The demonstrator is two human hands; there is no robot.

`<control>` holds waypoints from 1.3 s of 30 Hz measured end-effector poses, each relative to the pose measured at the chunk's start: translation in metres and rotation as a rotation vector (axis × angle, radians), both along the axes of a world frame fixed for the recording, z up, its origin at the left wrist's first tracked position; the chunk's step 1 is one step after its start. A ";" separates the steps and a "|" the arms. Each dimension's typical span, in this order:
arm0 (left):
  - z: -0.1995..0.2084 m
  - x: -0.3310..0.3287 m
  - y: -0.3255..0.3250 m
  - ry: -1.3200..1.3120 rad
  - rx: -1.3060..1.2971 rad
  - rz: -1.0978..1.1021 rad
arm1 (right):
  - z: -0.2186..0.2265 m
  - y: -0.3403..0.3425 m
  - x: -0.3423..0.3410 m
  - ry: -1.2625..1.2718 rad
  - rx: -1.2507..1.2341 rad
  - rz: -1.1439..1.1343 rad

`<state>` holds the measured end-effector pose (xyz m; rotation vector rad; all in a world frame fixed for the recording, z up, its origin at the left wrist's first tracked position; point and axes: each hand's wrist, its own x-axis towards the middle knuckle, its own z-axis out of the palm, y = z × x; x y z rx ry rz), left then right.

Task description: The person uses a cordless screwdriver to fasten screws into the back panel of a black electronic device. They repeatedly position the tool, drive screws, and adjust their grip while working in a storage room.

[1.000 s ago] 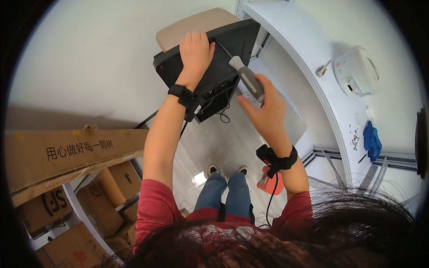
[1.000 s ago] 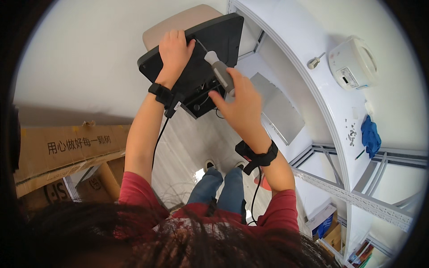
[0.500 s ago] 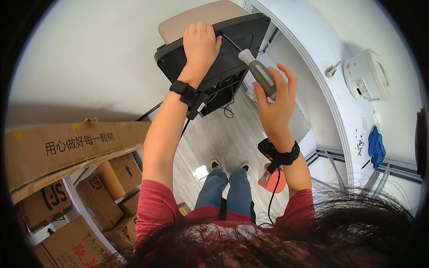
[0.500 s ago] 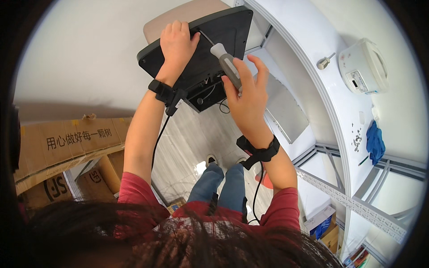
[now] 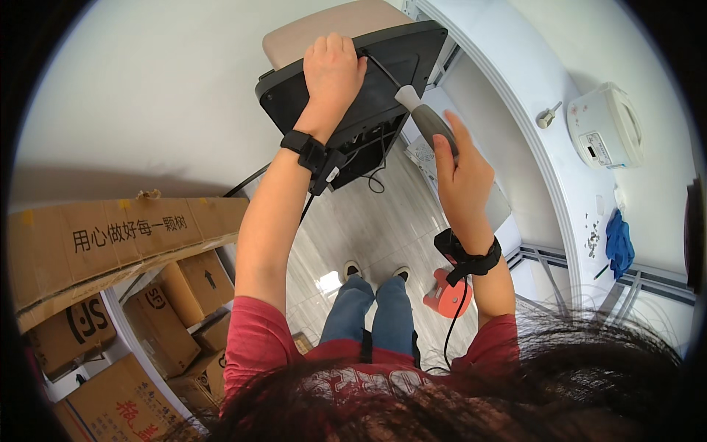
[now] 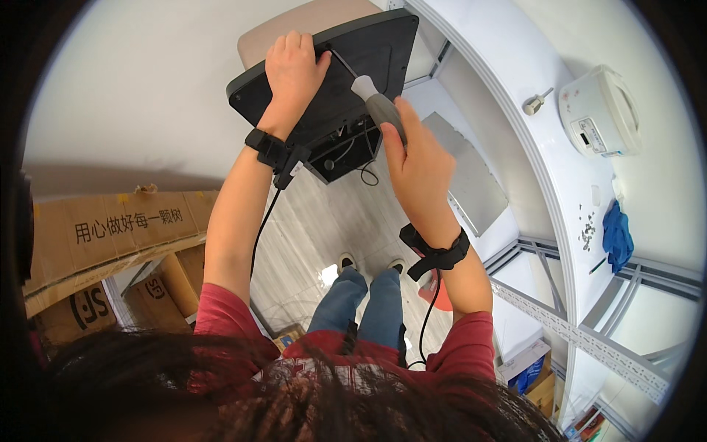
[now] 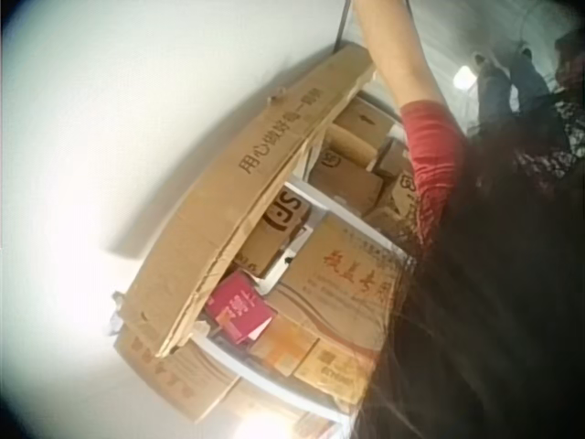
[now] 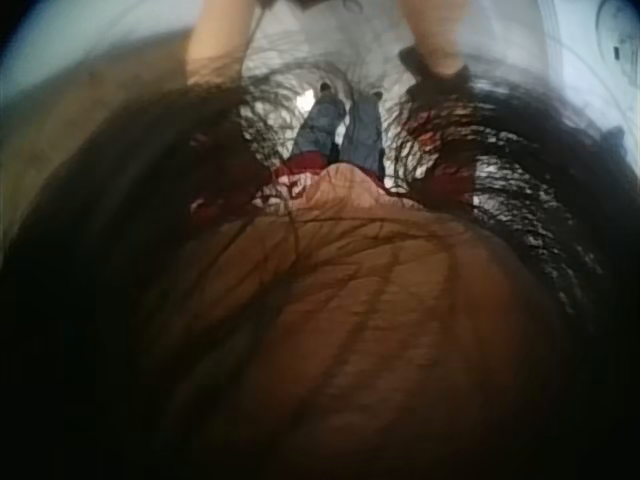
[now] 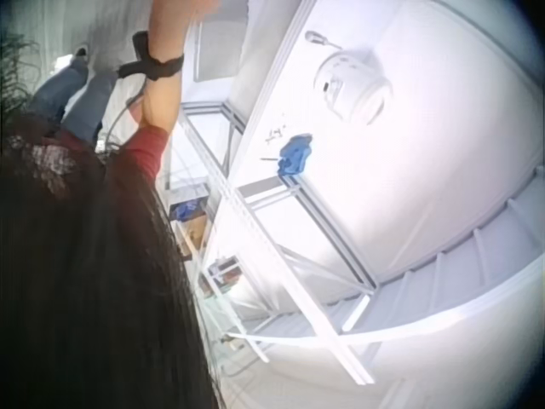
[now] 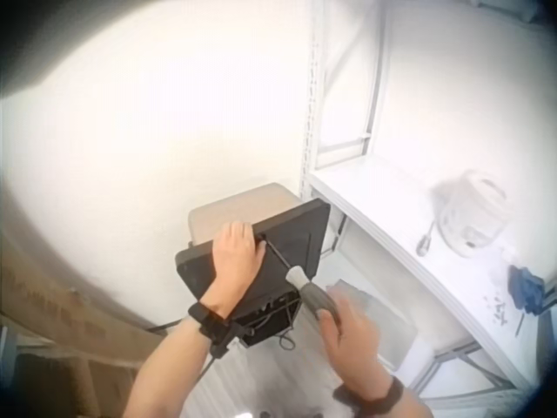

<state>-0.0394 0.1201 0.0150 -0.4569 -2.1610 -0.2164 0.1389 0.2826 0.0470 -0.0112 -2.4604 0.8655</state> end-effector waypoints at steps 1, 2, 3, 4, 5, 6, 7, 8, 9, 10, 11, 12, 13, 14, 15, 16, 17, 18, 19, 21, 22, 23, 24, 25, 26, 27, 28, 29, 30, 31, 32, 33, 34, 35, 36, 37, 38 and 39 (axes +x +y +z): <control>0.000 0.000 0.000 -0.002 0.001 0.001 | -0.003 0.002 -0.003 0.012 0.027 0.030; 0.000 0.000 0.001 -0.004 0.002 0.001 | -0.003 0.003 -0.004 0.023 0.055 0.060; 0.000 0.000 0.002 0.000 0.001 -0.002 | -0.002 0.003 -0.002 0.022 0.044 0.079; -0.001 0.000 0.001 0.004 -0.003 -0.003 | 0.005 -0.002 0.000 0.022 0.032 0.100; -0.001 0.000 0.001 0.008 -0.006 -0.005 | 0.010 -0.004 0.002 0.021 0.019 0.121; 0.000 0.000 0.000 0.004 -0.008 -0.001 | 0.008 -0.004 0.002 0.004 0.018 0.126; 0.000 -0.001 0.000 -0.001 -0.008 0.002 | 0.006 -0.002 0.002 -0.014 0.020 0.131; 0.000 -0.001 0.000 -0.005 -0.008 0.006 | 0.005 -0.001 0.002 -0.031 0.021 0.135; -0.001 0.000 0.001 -0.003 -0.011 0.010 | 0.004 0.000 0.003 -0.054 0.007 0.113; -0.001 0.002 0.002 0.000 -0.015 0.013 | 0.003 0.000 0.003 -0.076 -0.008 0.091; -0.002 0.002 0.002 0.003 -0.019 0.016 | 0.003 0.000 0.003 -0.097 -0.022 0.068; -0.001 0.002 0.002 0.001 -0.017 0.012 | 0.005 0.001 0.002 -0.075 0.004 0.054; -0.001 0.002 0.001 -0.002 -0.016 0.007 | 0.007 0.002 0.001 -0.054 0.031 0.040; -0.001 0.002 0.001 -0.004 -0.015 0.002 | 0.009 0.002 0.000 -0.032 0.057 0.026; 0.000 0.002 0.001 -0.020 -0.024 0.011 | 0.009 0.002 0.000 -0.015 0.046 0.007; -0.001 0.003 0.001 -0.036 -0.032 0.021 | 0.010 0.003 -0.001 0.001 0.037 -0.012; -0.001 0.003 0.001 -0.052 -0.041 0.031 | 0.010 0.003 -0.001 0.018 0.027 -0.030; -0.001 0.003 0.001 -0.054 -0.040 0.034 | 0.010 0.004 -0.003 0.045 0.023 -0.029; -0.001 0.004 0.002 -0.055 -0.039 0.033 | 0.009 0.005 -0.004 0.071 0.021 -0.031; 0.000 0.003 0.004 -0.053 -0.036 0.030 | 0.006 0.010 -0.006 0.093 0.041 -0.011; -0.001 0.004 0.003 -0.052 -0.038 0.031 | 0.004 0.011 -0.007 0.086 0.062 0.014; -0.001 0.004 0.002 -0.050 -0.039 0.032 | 0.004 0.011 -0.008 0.078 0.083 0.039; -0.001 0.004 0.001 -0.042 -0.030 0.026 | 0.005 0.009 -0.005 0.074 0.077 0.031; 0.000 0.003 0.001 -0.033 -0.021 0.019 | 0.010 0.004 -0.001 0.071 0.073 0.022; 0.000 0.003 0.001 -0.024 -0.011 0.012 | 0.014 0.001 0.001 0.068 0.069 0.012; 0.001 0.003 0.001 -0.021 -0.014 0.010 | 0.011 0.003 0.000 0.066 0.055 0.029; 0.001 0.003 0.001 -0.017 -0.016 0.008 | 0.008 0.006 -0.002 0.064 0.042 0.044; 0.001 0.003 0.001 -0.013 -0.018 0.005 | 0.006 0.008 -0.003 0.063 0.028 0.060; 0.001 0.003 0.001 -0.017 -0.017 0.008 | 0.006 0.008 -0.003 0.036 -0.025 0.056; 0.001 0.003 0.001 -0.021 -0.015 0.010 | 0.006 0.008 -0.002 0.009 -0.078 0.053; 0.001 0.002 0.001 -0.026 -0.014 0.013 | 0.007 0.008 -0.001 -0.019 -0.130 0.050; 0.001 0.003 0.000 -0.018 -0.011 0.008 | 0.010 0.008 0.000 -0.092 -0.139 0.017; 0.000 0.003 0.001 -0.010 -0.010 0.003 | 0.015 0.008 0.000 -0.165 -0.148 -0.017; 0.000 0.004 0.001 -0.001 -0.008 -0.003 | 0.018 0.009 0.001 -0.237 -0.157 -0.050; 0.000 0.004 0.002 -0.020 -0.018 0.007 | 0.017 0.010 0.000 -0.194 -0.143 -0.054; 0.000 0.005 0.002 -0.039 -0.029 0.018 | 0.014 0.010 -0.001 -0.150 -0.128 -0.057; 0.001 0.006 0.003 -0.058 -0.039 0.028 | 0.013 0.010 -0.002 -0.107 -0.114 -0.061; 0.001 0.007 0.003 -0.059 -0.041 0.029 | 0.013 0.010 -0.002 -0.034 -0.111 -0.035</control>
